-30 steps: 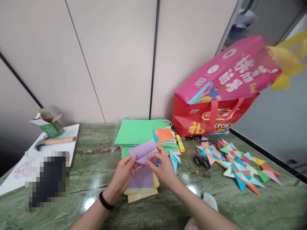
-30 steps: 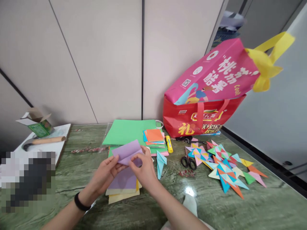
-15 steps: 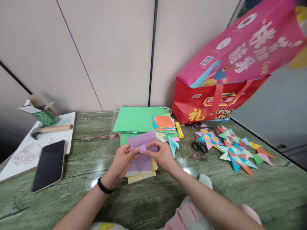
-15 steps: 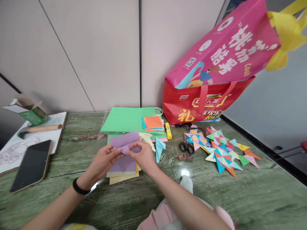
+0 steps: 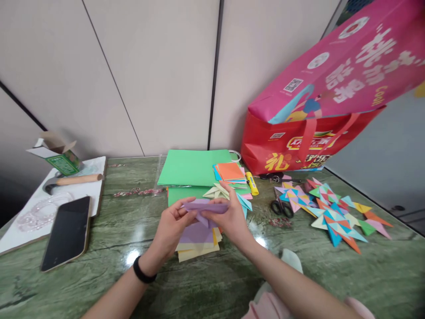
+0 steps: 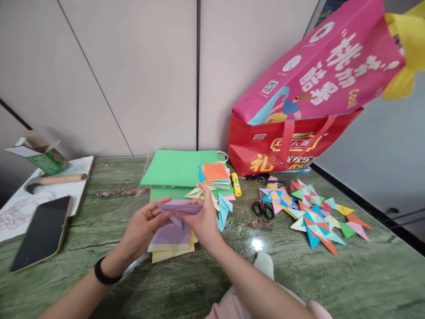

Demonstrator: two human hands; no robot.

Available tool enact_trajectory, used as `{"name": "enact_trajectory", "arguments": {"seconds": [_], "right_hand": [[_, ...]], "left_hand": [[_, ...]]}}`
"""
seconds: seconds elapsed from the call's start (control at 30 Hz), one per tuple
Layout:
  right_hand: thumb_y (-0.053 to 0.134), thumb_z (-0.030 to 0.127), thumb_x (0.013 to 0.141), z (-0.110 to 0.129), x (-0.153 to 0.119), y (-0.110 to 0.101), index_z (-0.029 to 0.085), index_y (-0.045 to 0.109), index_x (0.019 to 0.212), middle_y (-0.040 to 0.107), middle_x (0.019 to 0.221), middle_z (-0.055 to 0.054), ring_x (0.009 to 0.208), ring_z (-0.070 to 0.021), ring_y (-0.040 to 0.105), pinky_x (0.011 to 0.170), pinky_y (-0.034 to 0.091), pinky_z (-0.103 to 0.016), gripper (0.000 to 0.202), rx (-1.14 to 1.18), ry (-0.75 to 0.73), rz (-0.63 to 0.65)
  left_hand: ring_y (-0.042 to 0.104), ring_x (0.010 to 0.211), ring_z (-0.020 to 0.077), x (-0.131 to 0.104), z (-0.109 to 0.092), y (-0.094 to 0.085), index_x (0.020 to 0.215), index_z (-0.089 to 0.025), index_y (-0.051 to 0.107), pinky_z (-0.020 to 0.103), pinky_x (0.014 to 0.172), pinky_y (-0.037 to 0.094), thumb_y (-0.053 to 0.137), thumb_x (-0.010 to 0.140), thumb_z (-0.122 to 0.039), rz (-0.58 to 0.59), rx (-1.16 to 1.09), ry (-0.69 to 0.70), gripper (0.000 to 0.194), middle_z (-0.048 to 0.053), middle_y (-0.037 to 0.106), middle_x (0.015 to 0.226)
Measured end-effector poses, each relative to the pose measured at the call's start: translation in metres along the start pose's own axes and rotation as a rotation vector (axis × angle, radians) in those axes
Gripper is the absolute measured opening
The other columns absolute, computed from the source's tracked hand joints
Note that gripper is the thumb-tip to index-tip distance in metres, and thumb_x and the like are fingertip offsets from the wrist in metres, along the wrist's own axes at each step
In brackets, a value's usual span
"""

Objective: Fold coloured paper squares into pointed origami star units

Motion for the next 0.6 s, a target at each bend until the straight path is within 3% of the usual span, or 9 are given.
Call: {"name": "enact_trajectory", "arguments": {"seconds": [0.13,0.23,0.6], "right_hand": [[0.076,0.03,0.052,-0.0013,0.0006,0.0021,0.017,0.055,0.102,0.063,0.087,-0.003,0.076,-0.0205,0.059,0.066,0.047,-0.031,0.057,-0.027,0.078,0.053],[0.074,0.031,0.056,-0.0014,-0.0006,0.0063,0.015,0.06,0.084,0.064,0.075,-0.002,0.068,-0.0181,0.059,0.061,0.046,-0.028,0.036,0.039,0.133,0.154],[0.068,0.029,0.063,-0.0043,-0.0005,0.0082,0.014,0.062,0.075,0.064,0.069,-0.002,0.064,-0.0159,0.056,0.058,0.043,-0.025,0.02,0.036,0.091,0.204]], "left_hand": [[0.067,0.069,0.0153,-0.0005,-0.001,0.0002,0.092,-0.012,0.065,0.026,0.069,0.052,0.074,0.064,-0.017,0.001,-0.026,-0.034,0.03,0.005,0.074,0.078],[0.067,0.068,0.0154,0.0003,-0.0004,-0.0012,0.088,-0.011,0.067,0.026,0.068,0.053,0.075,0.062,-0.018,-0.022,-0.028,-0.051,0.029,0.005,0.074,0.078],[0.066,0.061,0.0143,-0.0001,0.0039,-0.0061,0.085,-0.013,0.07,0.026,0.061,0.055,0.074,0.064,-0.022,-0.029,0.088,-0.114,0.024,0.005,0.074,0.073]]}}
Point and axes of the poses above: each hand's wrist, its own x-axis towards the middle knuckle, its own y-axis out of the palm, z = x × y, the point moved 4 cm from there along x, towards the middle knuckle
